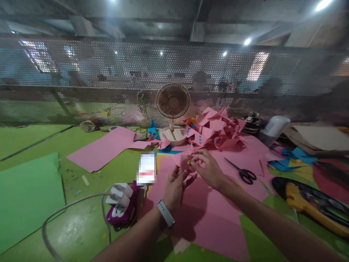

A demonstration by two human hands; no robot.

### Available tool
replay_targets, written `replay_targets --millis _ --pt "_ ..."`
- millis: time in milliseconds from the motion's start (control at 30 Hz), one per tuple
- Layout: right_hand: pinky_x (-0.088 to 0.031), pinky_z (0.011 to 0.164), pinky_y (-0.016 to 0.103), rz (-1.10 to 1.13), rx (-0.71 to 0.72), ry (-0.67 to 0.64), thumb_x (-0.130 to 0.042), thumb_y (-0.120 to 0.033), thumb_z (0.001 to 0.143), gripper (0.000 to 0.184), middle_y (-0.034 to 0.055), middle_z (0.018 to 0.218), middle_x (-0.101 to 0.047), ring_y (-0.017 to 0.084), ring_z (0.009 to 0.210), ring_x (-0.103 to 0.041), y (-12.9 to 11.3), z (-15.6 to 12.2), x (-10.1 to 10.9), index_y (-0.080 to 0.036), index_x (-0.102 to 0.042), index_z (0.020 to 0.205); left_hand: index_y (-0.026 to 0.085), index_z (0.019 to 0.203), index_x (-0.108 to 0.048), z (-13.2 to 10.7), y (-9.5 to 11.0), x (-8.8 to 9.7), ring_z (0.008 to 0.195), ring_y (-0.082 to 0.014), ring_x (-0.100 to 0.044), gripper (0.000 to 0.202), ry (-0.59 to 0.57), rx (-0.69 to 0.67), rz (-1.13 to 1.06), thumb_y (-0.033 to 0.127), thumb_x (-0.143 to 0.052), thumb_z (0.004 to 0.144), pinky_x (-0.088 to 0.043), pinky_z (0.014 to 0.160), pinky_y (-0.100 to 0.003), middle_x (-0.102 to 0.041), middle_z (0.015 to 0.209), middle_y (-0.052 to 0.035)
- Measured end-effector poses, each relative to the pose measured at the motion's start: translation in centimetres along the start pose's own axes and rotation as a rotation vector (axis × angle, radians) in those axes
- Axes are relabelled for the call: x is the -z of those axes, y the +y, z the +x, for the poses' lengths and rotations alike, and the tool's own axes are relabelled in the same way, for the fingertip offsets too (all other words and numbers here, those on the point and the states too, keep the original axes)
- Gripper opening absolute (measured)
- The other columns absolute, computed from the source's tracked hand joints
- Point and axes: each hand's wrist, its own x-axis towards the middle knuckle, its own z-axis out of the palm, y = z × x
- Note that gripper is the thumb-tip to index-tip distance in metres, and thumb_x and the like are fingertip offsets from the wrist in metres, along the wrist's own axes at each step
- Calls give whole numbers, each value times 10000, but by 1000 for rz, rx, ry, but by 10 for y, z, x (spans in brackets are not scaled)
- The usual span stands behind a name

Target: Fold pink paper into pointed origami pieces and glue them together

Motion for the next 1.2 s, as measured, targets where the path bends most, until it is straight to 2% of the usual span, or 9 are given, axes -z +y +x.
replay_targets --millis 333,567,767,933,1200 --pt "-392 901 371 -42 46 16 -519 -162 779 76 69 1029 -532 209 1031 -490 -7 -6 -5 -216 -565 753 183 901 -632 0 3 0 891 -191 -631 287 9 -11 88 264 -740 648 -467 850 -379 -685 963 -61" --pt "-383 903 379 -74 63 15 -525 -180 790 70 74 1029 -539 219 1039 -488 -9 -8 -5 -213 -568 744 168 870 -611 2 4 3 841 -187 -636 306 17 -39 202 324 -746 644 -495 789 -371 -685 915 -67" --pt "-403 889 359 5 47 -14 -522 -236 817 97 70 993 -562 203 1010 -514 -4 -10 5 -209 -599 764 149 795 -596 4 5 3 700 -135 -619 285 37 -77 291 343 -741 646 -516 712 -324 -666 816 -36" --pt "-416 884 362 59 16 31 -530 -239 806 92 66 977 -573 197 975 -535 2 -10 12 -201 -601 762 144 719 -569 6 3 4 678 -143 -614 284 42 -93 363 364 -734 646 -515 658 -297 -635 696 -13" --pt "-461 832 332 190 -37 85 -539 -252 802 99 68 986 -577 189 959 -549 5 -11 14 -195 -598 857 149 672 -505 10 -1 9 614 -97 -553 285 36 -193 450 357 -699 689 -489 640 -252 -577 633 25"
